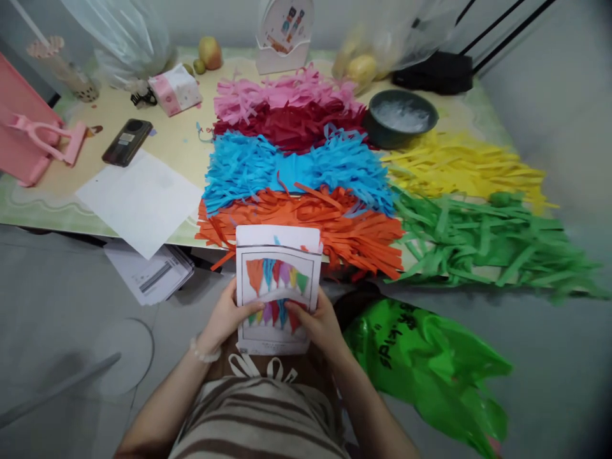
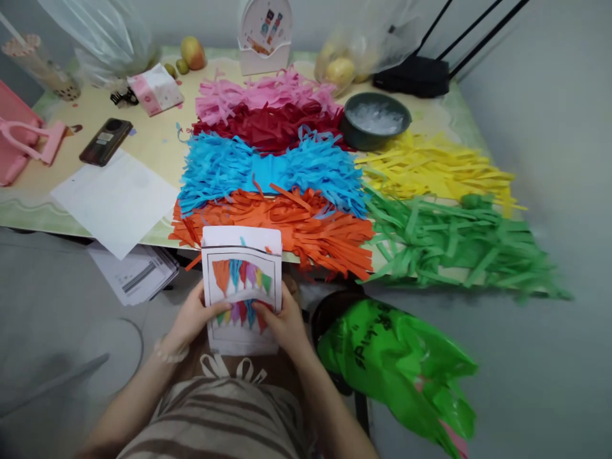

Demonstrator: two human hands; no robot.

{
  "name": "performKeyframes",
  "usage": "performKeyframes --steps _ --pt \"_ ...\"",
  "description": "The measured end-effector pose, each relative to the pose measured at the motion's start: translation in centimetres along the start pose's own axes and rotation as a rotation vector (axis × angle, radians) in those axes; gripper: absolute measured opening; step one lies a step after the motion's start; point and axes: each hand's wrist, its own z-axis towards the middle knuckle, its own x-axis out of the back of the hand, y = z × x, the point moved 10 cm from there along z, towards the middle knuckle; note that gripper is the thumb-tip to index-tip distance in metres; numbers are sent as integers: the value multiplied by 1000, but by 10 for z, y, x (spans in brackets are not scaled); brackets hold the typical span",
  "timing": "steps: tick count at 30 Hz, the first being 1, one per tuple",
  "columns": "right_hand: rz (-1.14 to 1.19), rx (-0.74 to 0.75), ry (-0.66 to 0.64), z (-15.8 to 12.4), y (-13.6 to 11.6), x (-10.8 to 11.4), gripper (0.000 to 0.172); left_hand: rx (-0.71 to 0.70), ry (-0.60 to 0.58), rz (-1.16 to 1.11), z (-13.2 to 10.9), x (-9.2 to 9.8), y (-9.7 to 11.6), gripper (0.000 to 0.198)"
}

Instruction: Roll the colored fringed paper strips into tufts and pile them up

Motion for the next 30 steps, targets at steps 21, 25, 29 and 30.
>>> performKeyframes --steps 21,25,29,30 --pt "-57 274 370 2 -70 58 36 19 -103 92 -6 -10 4 61" --pt "-85 306 338 4 -76 50 36 -179 2 1 -5 4 32 72" --pt "-134 308 262 3 -76 41 38 -443 123 21 -5 20 70 53" --pt "-149 315 259 3 -78 41 37 -487 114 55 -5 20 77 47"
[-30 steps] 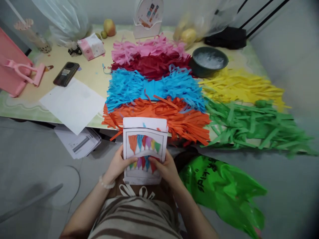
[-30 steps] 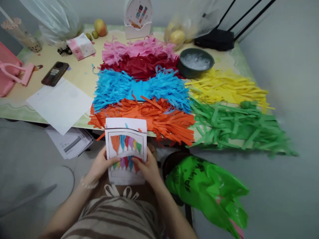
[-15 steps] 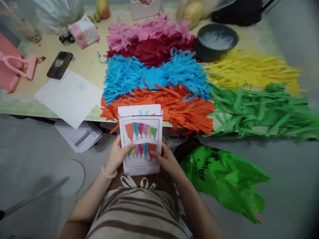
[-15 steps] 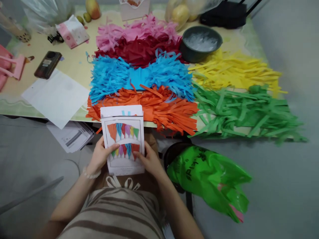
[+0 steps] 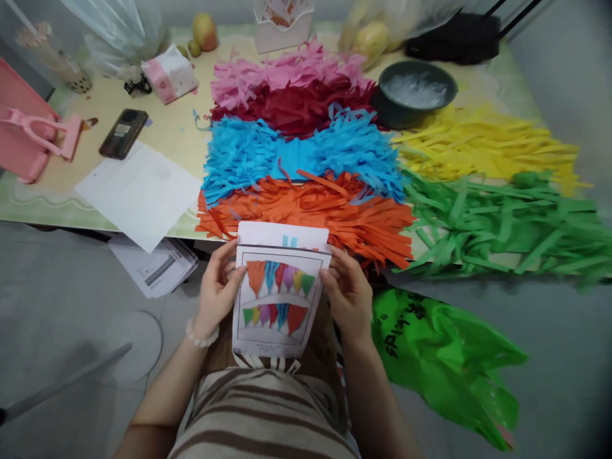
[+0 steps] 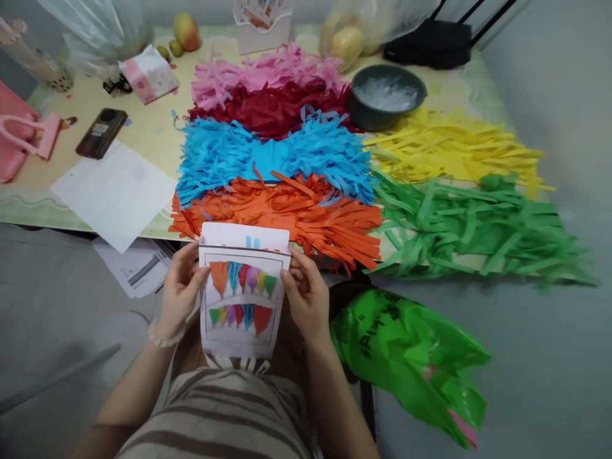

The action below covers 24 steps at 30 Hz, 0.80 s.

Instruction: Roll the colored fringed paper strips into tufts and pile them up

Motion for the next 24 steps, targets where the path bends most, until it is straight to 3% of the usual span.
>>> performKeyframes --steps 5,14,21,24 --pt "-21 83 28 4 -14 8 23 -97 -66 104 11 -1 12 36" --pt "-12 123 39 14 -27 14 5 -69 -78 170 22 4 27 18" --pt "-7 5 -38 23 -20 10 10 137 -92 52 32 9 19 21" --pt "25 -63 -103 27 -14 6 25 231 -108 -53 36 9 12 41"
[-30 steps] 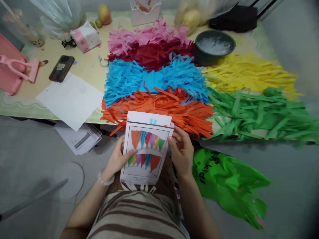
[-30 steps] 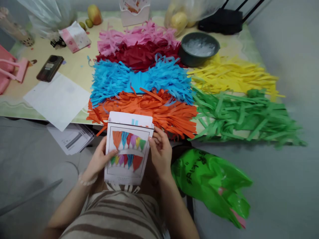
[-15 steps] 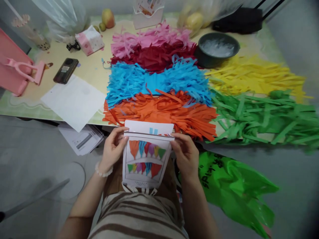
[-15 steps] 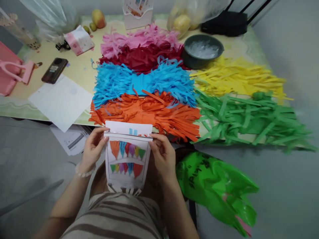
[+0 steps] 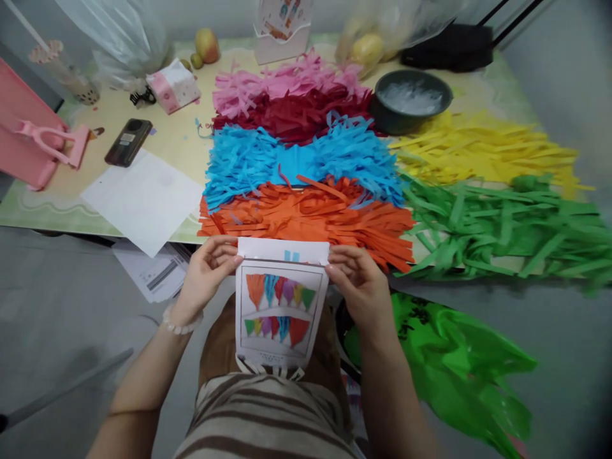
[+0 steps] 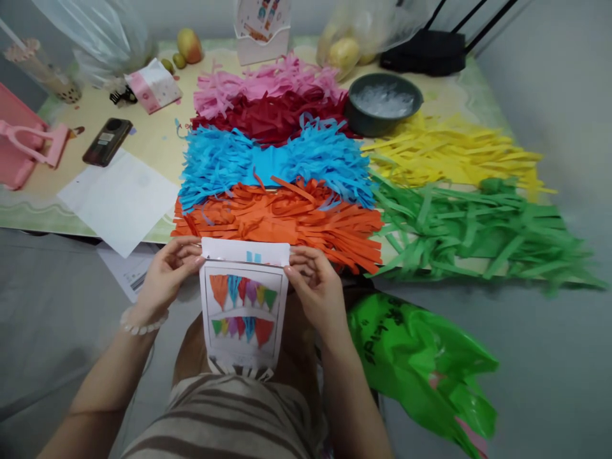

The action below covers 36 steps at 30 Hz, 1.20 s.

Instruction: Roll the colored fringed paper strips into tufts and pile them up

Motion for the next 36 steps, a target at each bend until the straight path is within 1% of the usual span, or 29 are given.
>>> performKeyframes --steps 2,3,6,8,13,16,18,20,22,23,26,28,30,32,34,36 --pt "12 -15 -81 3 0 -5 38 58 -54 -31 3 -2 -2 57" --pt "10 -14 -121 5 -1 -8 38 93 -91 -24 4 -4 -4 58" --pt "6 -6 -195 9 -4 -11 24 195 -194 23 7 -8 -8 43" --pt "10 3 -216 11 -4 -11 20 240 -232 38 9 -8 -9 37" --pt "-28 40 -267 13 -4 -13 17 268 -301 61 13 -12 -5 38" --pt "-142 125 -311 14 -13 -15 15 213 -315 164 14 -15 1 37" --pt "-212 199 -330 14 -21 -16 17 85 -318 260 15 -17 11 31" --pt "-236 266 -348 13 -28 -17 17 -87 -326 331 13 -20 23 23" --pt "-223 293 -377 12 -31 -18 17 -221 -339 367 9 -22 31 19" --pt "-208 284 -396 11 -30 -20 17 -255 -350 381 7 -23 32 19" --pt "-173 185 -421 11 -24 -23 23 -252 -388 430 4 -27 31 20" --pt "-220 100 -392 13 -19 -23 26 -219 -383 440 5 -29 32 20" --pt "-304 53 -371 15 -19 -24 26 -195 -361 468 8 -30 35 22" --pt "-364 63 -389 15 -24 -27 26 -187 -367 535 10 -33 36 24" --pt "-377 110 -408 16 -31 -30 25 -196 -409 588 12 -38 37 26" --pt "-369 139 -410 17 -36 -30 21 -209 -452 592 13 -42 38 26"
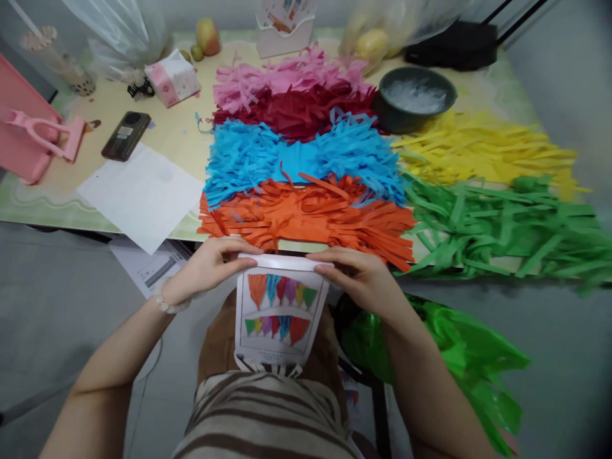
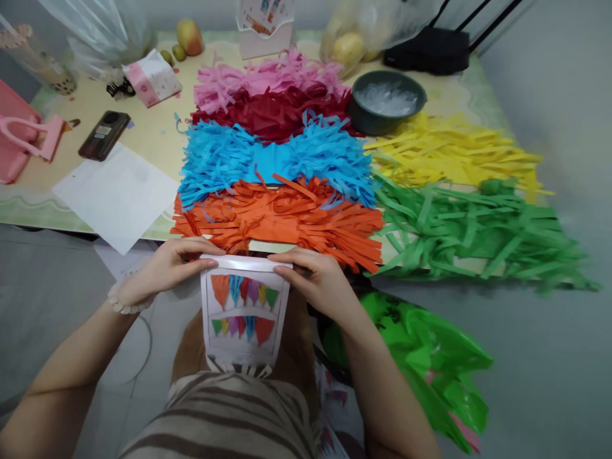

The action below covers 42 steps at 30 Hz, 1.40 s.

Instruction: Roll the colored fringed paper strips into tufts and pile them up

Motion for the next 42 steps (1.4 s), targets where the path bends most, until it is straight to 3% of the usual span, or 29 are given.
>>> performKeyframes --steps 16,23,33,42 --pt "115 -63 -77 4 1 -3 29 251 -259 -270 5 -11 -14 26" --pt "107 -75 -117 4 3 -6 31 281 -300 -311 6 -13 -17 23" --pt "34 19 -179 5 -5 -13 36 223 -148 -326 -1 -10 -18 25" --pt "32 13 -176 8 -5 -14 38 241 -183 -321 -2 -11 -21 26"
